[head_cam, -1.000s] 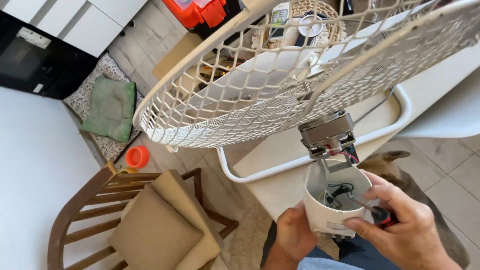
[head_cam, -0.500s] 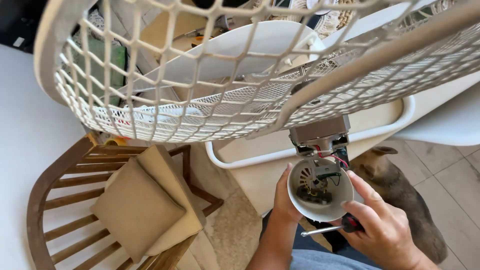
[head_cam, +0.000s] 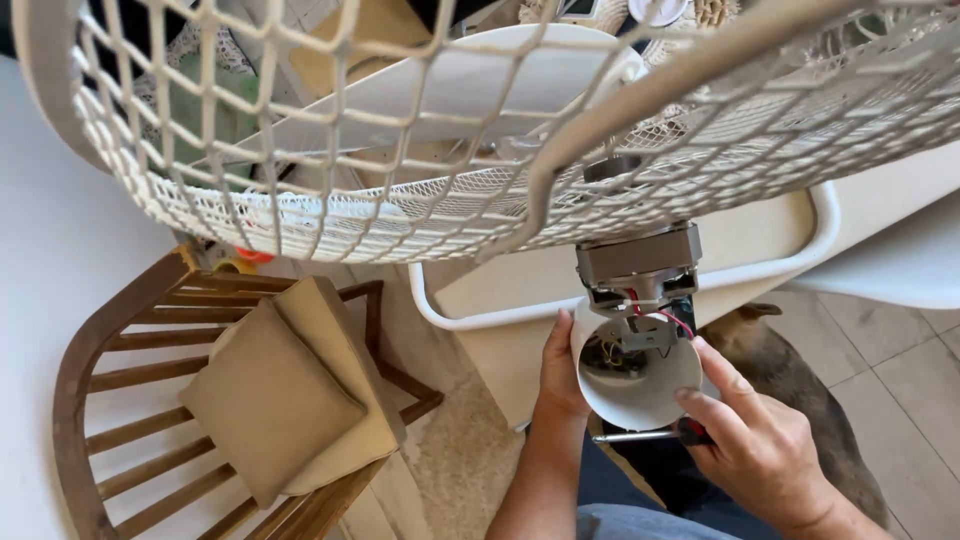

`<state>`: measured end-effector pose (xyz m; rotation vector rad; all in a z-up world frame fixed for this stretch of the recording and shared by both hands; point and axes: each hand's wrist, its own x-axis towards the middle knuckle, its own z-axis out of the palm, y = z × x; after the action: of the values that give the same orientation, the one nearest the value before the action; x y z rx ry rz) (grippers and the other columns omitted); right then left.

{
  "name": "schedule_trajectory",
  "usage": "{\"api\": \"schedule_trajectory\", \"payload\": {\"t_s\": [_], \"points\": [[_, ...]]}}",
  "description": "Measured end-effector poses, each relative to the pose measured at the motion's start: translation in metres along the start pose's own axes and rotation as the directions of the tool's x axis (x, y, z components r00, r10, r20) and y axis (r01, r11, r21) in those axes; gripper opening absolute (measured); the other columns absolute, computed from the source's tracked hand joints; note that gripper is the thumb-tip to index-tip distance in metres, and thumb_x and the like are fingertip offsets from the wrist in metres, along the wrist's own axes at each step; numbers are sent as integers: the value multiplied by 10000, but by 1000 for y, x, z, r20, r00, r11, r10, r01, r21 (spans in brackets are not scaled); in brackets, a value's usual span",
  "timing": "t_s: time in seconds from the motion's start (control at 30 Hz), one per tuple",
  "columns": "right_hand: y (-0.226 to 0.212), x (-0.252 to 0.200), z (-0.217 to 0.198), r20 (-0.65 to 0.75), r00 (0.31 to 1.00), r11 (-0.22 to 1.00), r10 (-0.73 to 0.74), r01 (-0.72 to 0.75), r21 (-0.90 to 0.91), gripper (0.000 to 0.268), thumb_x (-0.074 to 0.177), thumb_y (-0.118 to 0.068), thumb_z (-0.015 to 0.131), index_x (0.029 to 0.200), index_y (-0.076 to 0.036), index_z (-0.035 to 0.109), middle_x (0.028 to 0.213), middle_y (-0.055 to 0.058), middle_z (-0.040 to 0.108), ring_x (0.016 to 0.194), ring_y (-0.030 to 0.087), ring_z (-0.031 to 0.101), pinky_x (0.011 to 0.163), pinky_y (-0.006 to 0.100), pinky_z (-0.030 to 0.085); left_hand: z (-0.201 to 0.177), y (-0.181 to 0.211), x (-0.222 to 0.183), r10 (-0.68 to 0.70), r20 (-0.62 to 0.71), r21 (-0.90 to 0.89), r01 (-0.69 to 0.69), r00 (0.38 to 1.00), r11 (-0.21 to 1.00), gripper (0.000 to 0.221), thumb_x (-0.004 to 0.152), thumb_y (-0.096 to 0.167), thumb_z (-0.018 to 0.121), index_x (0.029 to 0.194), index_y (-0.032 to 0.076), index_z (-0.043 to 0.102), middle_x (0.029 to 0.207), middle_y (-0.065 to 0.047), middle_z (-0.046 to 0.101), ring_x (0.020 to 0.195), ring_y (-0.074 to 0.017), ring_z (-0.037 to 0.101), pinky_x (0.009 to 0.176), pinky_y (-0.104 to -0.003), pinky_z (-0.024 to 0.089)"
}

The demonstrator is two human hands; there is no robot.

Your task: Disassembling the motor housing of a pedestal fan using a screwdriver to remove fasteners and prying the casing apart.

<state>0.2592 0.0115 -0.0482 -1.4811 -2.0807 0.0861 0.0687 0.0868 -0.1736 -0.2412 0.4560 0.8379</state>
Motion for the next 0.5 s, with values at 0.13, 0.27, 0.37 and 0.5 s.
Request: {"api": "schedule_trajectory", "payload": {"t_s": [0.13, 0.27, 0.37, 0.5], "points": [[-10, 7, -8, 48, 999, 999, -2, 4, -40, 236, 907, -148, 698, 1143, -146, 684, 1437, 203, 653, 899, 241, 759, 640, 330, 574, -19, -1, 5, 8, 108, -117, 5, 994, 993, 624, 991, 561, 644, 1379, 73, 646, 1317, -199, 677, 1281, -373, 596, 1137, -528, 433], [-13, 1, -13, 103, 995, 997, -7, 15, -75, 431, 902, -141, 690, 1330, -176, 649, 1465, 134, 646, 901, 216, 756, 613, 346, 581, -17, 1, 6, 60, 112, -103, -48, 992, 994, 626, 994, 567, 642, 1336, 43, 666, 1279, -196, 701, 1248, -349, 629, 1097, -490, 469], [-24, 2, -23, 106, 994, 998, -38, 43, -45, 379, 941, -144, 646, 1319, -124, 635, 1417, 106, 678, 919, 188, 745, 591, 327, 556, -9, -2, -1, 69, 89, -135, -57, 994, 989, 581, 983, 548, 673, 1245, 31, 707, 1220, -189, 725, 1182, -335, 661, 1050, -468, 502], [-34, -1, -28, 106, 993, 998, -61, 62, -7, 422, 931, -241, 704, 1322, -108, 616, 1308, 74, 725, 892, 175, 749, 620, 324, 554, -6, -6, -2, 117, 41, -127, -111, 992, 986, 557, 993, 550, 656, 1209, 39, 703, 1198, -183, 720, 1176, -334, 648, 1051, -486, 491]]}}
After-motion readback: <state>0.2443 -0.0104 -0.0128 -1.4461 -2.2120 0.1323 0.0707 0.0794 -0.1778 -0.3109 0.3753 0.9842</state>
